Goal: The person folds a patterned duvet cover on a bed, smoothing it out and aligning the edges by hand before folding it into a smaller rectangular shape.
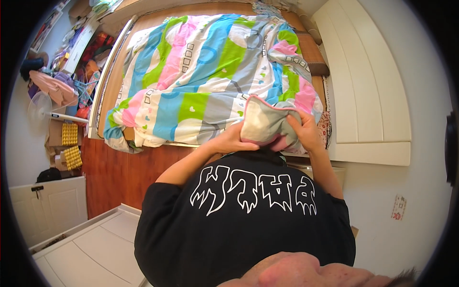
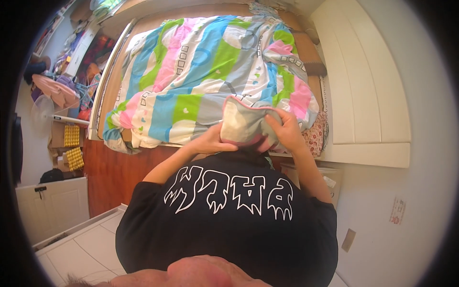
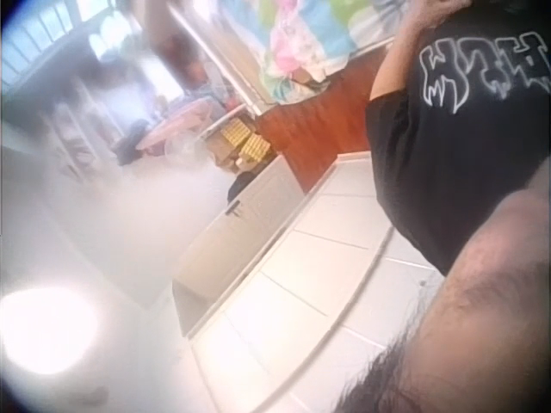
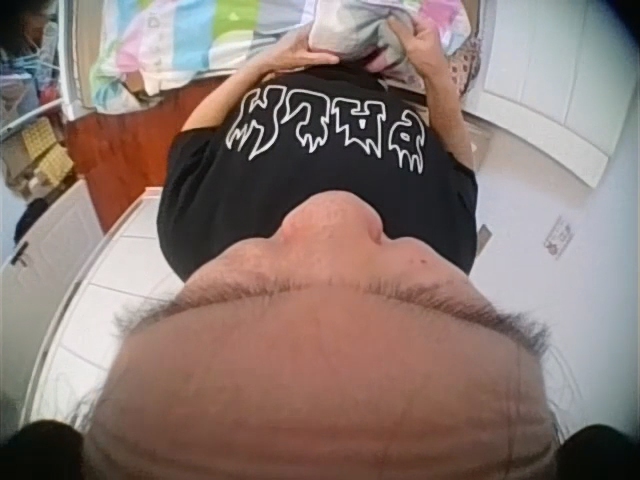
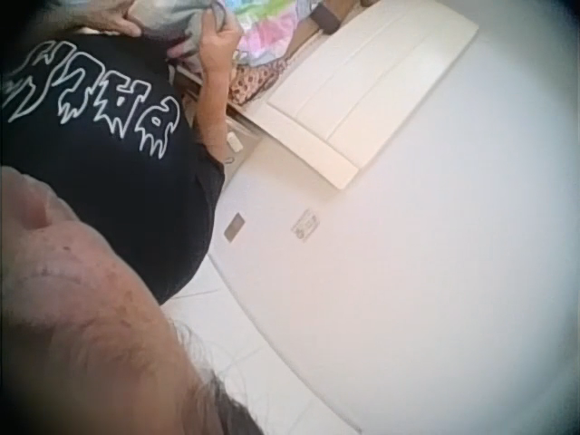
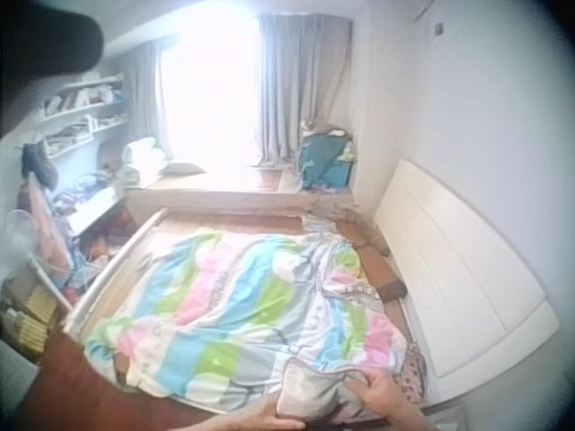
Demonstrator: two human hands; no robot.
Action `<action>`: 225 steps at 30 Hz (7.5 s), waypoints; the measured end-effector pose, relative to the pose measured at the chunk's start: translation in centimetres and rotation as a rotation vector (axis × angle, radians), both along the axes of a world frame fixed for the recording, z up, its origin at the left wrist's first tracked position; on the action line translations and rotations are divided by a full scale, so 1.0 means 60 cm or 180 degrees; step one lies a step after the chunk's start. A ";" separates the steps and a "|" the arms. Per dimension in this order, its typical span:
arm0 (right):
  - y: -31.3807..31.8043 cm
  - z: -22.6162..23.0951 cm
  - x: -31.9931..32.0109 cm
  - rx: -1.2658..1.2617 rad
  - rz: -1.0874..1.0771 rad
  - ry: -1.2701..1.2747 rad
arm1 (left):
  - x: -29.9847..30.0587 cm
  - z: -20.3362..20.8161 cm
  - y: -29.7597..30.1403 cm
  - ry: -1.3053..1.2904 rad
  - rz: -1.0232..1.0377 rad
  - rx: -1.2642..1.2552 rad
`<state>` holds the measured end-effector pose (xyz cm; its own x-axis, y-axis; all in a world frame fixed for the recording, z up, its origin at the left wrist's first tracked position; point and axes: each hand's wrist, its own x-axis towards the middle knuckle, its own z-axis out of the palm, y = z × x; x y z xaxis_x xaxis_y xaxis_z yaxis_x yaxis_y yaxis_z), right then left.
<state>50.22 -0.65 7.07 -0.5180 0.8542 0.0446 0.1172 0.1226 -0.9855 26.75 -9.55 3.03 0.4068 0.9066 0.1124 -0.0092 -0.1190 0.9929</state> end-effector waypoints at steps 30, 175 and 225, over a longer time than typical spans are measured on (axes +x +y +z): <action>0.028 0.105 -0.008 -0.0125 0.0348 0.0101 | -0.030 0.119 0.088 -0.0650 0.0393 -0.0116; 0.023 0.171 -0.021 0.0936 0.0589 -0.0057 | -0.067 0.191 0.056 -0.0360 -0.0181 -0.0402; 0.046 0.225 -0.049 0.0425 -0.0309 0.0982 | -0.006 0.198 0.163 0.0914 0.1336 0.1513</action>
<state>47.29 2.10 20.56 -0.3792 0.8750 0.3010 -0.1662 0.2556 -0.9524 26.39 0.26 14.89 0.1057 0.8728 0.4764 0.3877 -0.4774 0.7885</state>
